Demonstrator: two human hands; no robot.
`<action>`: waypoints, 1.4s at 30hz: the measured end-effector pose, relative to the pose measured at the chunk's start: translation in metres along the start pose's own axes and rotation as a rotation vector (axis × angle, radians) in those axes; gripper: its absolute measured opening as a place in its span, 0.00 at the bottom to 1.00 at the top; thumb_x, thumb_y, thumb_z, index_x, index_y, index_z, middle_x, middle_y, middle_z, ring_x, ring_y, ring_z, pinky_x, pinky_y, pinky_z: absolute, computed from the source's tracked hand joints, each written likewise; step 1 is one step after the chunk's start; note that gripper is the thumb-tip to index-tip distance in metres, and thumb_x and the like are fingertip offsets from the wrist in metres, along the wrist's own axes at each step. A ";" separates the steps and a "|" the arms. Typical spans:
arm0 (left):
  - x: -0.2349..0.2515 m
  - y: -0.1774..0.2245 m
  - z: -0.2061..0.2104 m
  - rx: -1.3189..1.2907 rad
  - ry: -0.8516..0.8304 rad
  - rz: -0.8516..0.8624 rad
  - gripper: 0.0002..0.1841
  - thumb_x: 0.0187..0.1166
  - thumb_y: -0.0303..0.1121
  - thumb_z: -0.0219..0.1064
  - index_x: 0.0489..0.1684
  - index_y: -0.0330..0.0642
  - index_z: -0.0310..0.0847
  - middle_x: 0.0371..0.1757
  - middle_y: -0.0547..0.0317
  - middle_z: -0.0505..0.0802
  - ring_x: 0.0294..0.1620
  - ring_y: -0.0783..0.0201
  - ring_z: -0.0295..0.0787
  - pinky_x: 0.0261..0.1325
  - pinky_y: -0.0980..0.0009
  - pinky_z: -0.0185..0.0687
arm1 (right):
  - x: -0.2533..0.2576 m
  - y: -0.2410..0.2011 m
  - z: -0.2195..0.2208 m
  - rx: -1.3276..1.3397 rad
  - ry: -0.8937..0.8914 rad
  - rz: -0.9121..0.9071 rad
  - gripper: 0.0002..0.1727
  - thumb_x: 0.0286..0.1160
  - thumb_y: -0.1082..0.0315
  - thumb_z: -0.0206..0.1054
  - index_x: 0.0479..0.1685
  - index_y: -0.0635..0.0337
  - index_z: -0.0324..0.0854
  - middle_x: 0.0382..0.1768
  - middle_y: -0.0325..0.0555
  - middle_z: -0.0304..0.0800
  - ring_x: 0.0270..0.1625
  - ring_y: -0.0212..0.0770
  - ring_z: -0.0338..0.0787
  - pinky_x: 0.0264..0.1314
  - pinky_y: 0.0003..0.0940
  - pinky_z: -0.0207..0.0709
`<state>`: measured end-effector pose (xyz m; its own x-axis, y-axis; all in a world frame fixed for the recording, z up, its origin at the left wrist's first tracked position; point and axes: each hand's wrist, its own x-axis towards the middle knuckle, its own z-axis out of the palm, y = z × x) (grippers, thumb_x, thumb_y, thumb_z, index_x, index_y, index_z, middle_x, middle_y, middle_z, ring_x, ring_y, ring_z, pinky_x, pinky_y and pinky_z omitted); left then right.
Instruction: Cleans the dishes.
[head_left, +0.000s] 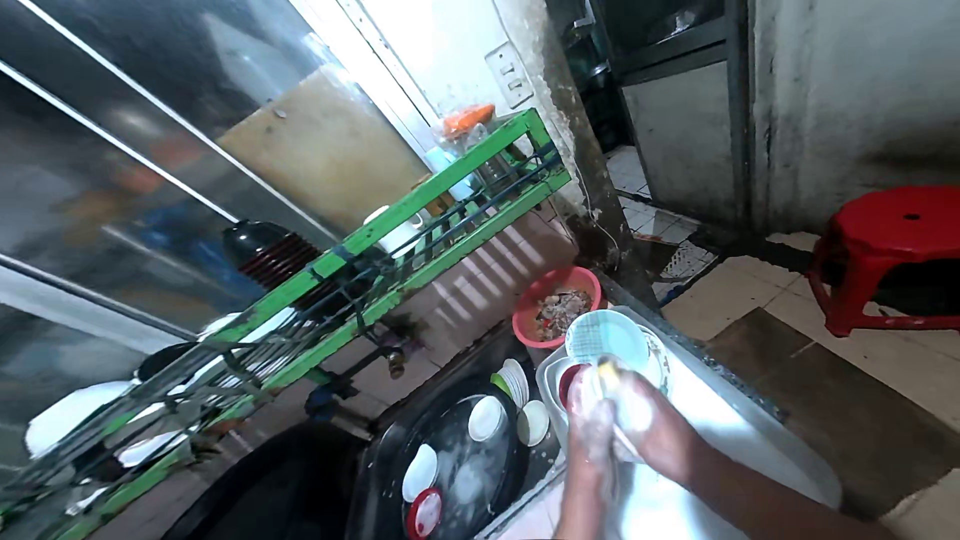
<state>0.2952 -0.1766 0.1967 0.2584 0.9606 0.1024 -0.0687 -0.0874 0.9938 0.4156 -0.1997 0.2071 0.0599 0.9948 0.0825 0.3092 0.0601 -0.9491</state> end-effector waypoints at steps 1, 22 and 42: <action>0.001 0.008 -0.008 -0.107 -0.056 -0.106 0.38 0.79 0.48 0.62 0.85 0.32 0.58 0.71 0.46 0.84 0.66 0.64 0.84 0.67 0.63 0.84 | -0.005 0.006 -0.001 -0.195 -0.101 -0.158 0.25 0.78 0.65 0.66 0.69 0.73 0.79 0.67 0.66 0.84 0.75 0.61 0.81 0.81 0.55 0.70; 0.023 -0.016 -0.102 -0.414 0.429 -0.017 0.30 0.88 0.60 0.42 0.78 0.49 0.66 0.61 0.48 0.88 0.57 0.52 0.90 0.52 0.45 0.90 | 0.005 0.005 -0.041 -0.016 -0.319 0.234 0.29 0.71 0.64 0.73 0.74 0.62 0.76 0.63 0.59 0.86 0.66 0.52 0.86 0.72 0.54 0.78; 0.022 -0.039 0.009 1.504 -0.531 -0.315 0.31 0.82 0.49 0.65 0.77 0.35 0.76 0.80 0.39 0.79 0.83 0.43 0.72 0.84 0.44 0.67 | -0.014 0.079 -0.056 -0.495 -0.394 0.268 0.33 0.76 0.45 0.69 0.72 0.61 0.77 0.66 0.60 0.84 0.70 0.59 0.84 0.73 0.60 0.76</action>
<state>0.3128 -0.1543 0.1604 0.3860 0.8231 -0.4166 0.9181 -0.3866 0.0869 0.4922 -0.2131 0.1479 -0.1258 0.9313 -0.3419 0.7347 -0.1441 -0.6629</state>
